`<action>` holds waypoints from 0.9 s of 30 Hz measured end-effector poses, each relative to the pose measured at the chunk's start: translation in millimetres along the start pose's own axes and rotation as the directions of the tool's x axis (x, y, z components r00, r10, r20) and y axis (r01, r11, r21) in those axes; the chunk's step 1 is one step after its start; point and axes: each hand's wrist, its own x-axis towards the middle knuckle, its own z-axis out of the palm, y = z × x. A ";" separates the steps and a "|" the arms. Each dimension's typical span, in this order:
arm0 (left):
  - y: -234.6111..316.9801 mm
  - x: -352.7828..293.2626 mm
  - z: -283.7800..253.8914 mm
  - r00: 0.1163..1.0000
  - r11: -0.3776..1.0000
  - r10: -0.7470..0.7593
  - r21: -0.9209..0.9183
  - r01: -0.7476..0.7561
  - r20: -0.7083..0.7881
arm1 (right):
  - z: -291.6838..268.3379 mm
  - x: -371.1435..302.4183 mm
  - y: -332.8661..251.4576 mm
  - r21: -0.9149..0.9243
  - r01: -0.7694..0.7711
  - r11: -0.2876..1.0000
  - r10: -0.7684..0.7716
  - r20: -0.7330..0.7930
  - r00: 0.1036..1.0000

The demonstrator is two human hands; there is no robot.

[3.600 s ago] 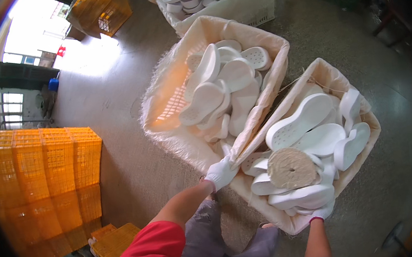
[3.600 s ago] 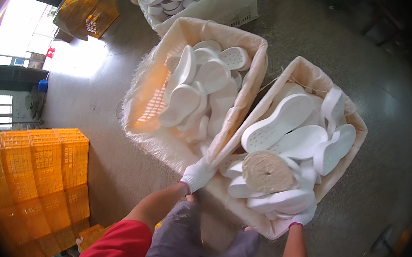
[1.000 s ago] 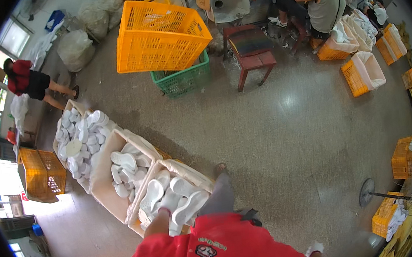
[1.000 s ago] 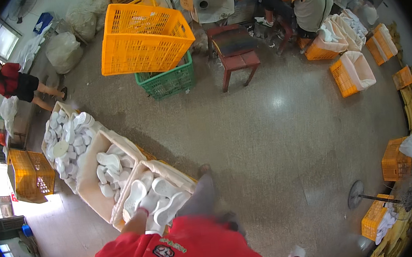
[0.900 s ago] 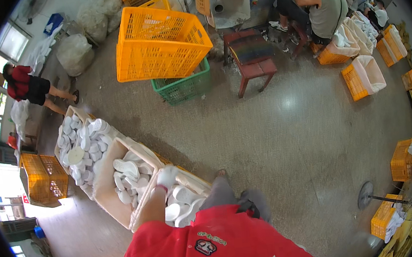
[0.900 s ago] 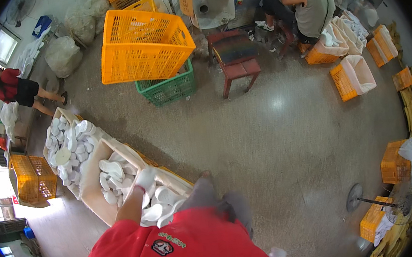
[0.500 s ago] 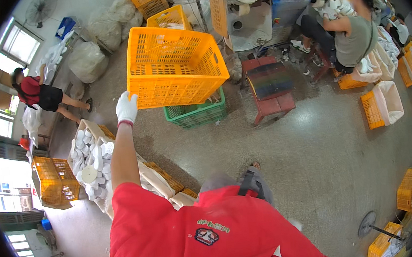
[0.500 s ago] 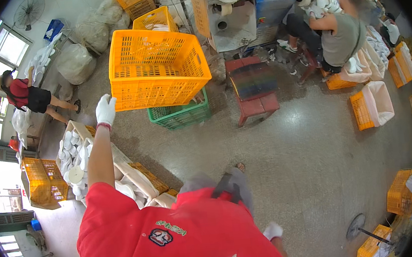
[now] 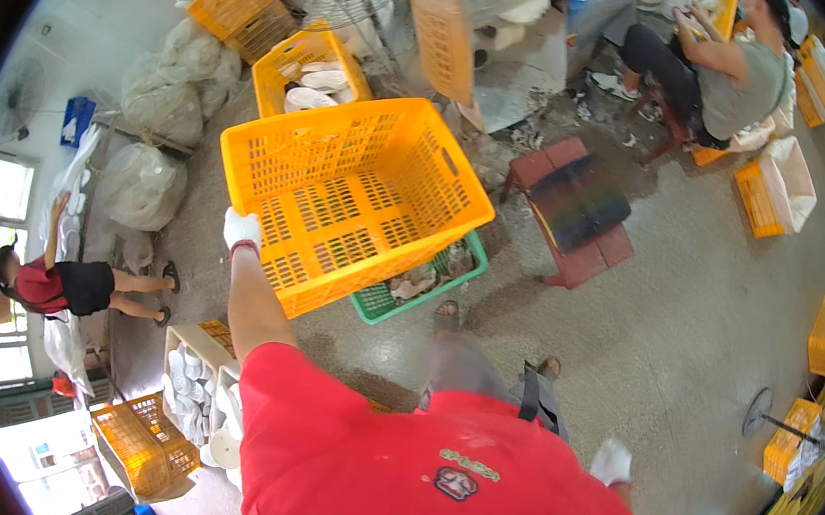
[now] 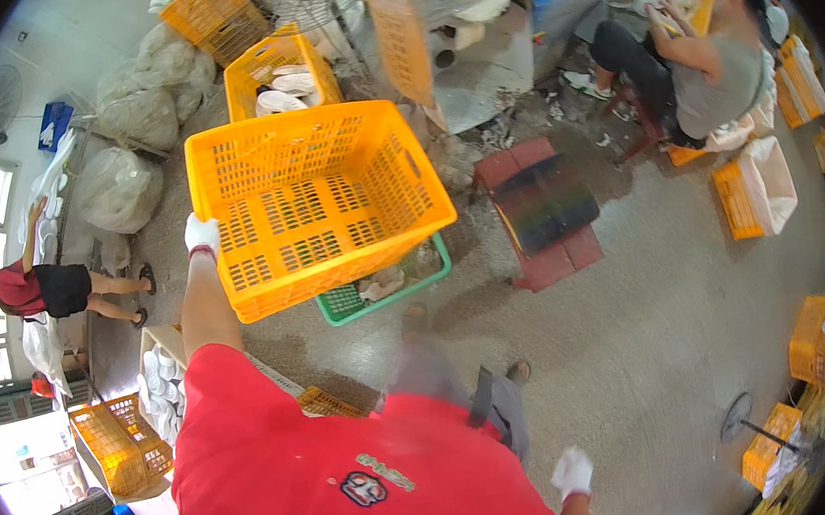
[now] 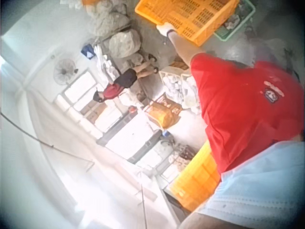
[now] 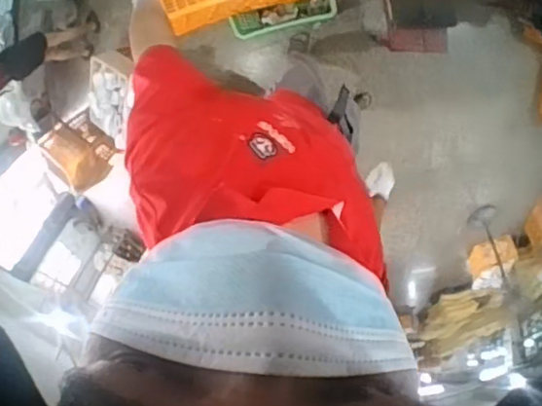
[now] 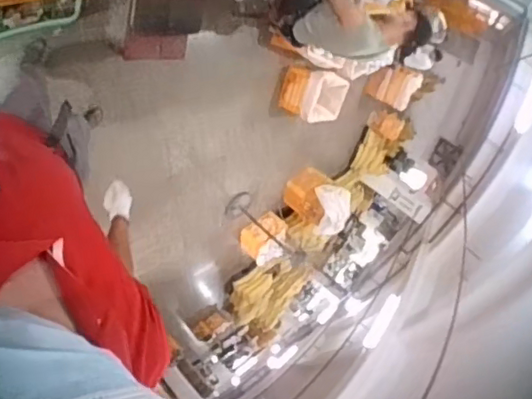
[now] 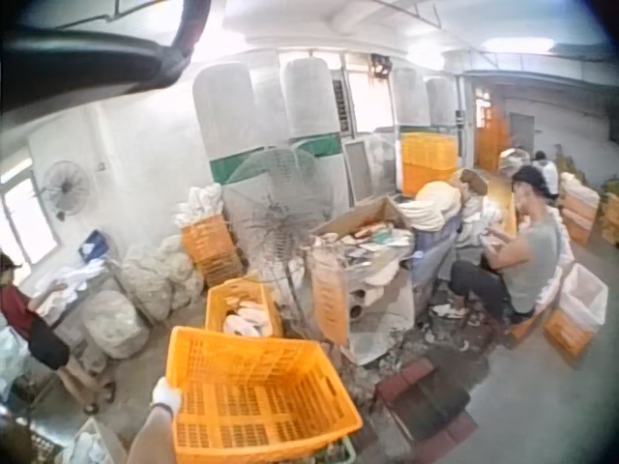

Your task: The person sits on the floor and repeatedly rubs white slipper soles against a rotating brush to remove debris, then places each slipper into a yellow basket. The person also moves a basket of finished slippers and retrieves a new basket to continue the task.

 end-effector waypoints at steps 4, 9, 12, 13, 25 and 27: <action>31.0 -7.2 -18.3 0.937 0.942 -0.203 -0.204 0.266 0.284 | 60.0 -55.8 -36.0 0.290 -0.176 0.941 0.131 0.168 0.977; 143.3 -113.0 -60.3 0.959 0.957 -0.020 -0.273 0.101 0.284 | 105.6 -60.8 -43.6 0.656 -0.419 0.628 0.311 0.283 0.908; 215.3 -190.6 -76.7 0.982 0.981 0.086 -0.189 -0.054 0.169 | 135.9 -50.1 -28.2 0.810 -0.465 0.357 0.337 0.353 0.873; 238.1 -215.9 -79.8 0.975 0.978 0.149 -0.171 -0.121 0.165 | 148.6 -47.0 -20.0 0.841 -0.476 0.259 0.337 0.383 0.860; 475.3 -482.1 -242.3 0.705 0.721 0.642 -0.549 -0.421 0.302 | 245.0 -78.0 129.2 0.591 -0.247 -0.768 0.275 0.652 0.706; 509.9 -520.0 -271.6 0.703 0.724 0.621 -0.596 -0.347 0.346 | 223.7 -86.3 146.0 0.524 -0.040 -0.851 0.334 0.598 0.729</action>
